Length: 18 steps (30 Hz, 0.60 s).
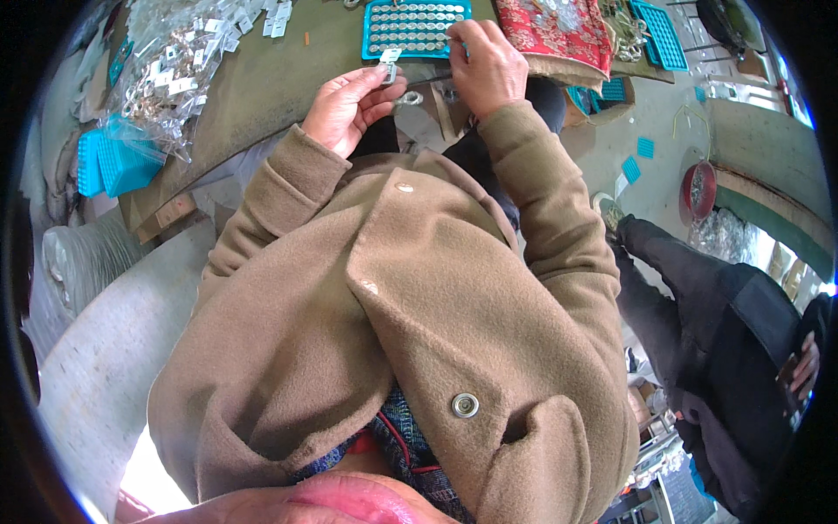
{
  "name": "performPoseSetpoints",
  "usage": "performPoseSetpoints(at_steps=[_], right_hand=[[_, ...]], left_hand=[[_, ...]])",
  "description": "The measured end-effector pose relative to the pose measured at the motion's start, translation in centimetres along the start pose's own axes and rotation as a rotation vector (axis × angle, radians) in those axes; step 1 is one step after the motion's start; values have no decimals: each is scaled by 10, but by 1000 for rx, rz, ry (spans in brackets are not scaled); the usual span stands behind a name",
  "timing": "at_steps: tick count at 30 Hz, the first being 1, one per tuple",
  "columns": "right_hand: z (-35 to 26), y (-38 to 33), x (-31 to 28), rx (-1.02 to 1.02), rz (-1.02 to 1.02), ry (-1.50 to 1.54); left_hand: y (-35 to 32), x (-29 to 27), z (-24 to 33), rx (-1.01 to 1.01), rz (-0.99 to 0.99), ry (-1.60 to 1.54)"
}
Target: The person repeatedly picks small white LED modules and metal pins from a table, inserts the pins into the modules, and tests each unit by pressing a button to light a red LED. Completed units are placed into a blue tray. The person continues this cycle throughout the clip.
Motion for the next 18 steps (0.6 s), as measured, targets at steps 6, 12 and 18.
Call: performPoseSetpoints(at_steps=[6,12,18], right_hand=[[-34,-5,1,-31,-127,468],[-69,-9,-7,-237,-10,263],[-85,-14,-10,-411,73,188]], left_hand=[[-3,14,10,54,-74,43],[-8,13,13,75,-75,60],[-7,7,15,157,-36,78]])
Point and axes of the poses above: each hand's wrist, its own y-axis towards the middle knuckle, its own x-axis out of the palm, z = x × y, the point moved 10 cm from there along y, towards the middle knuckle, and after that the axes turned 7 degrees about -y, right-handed, at the moved point
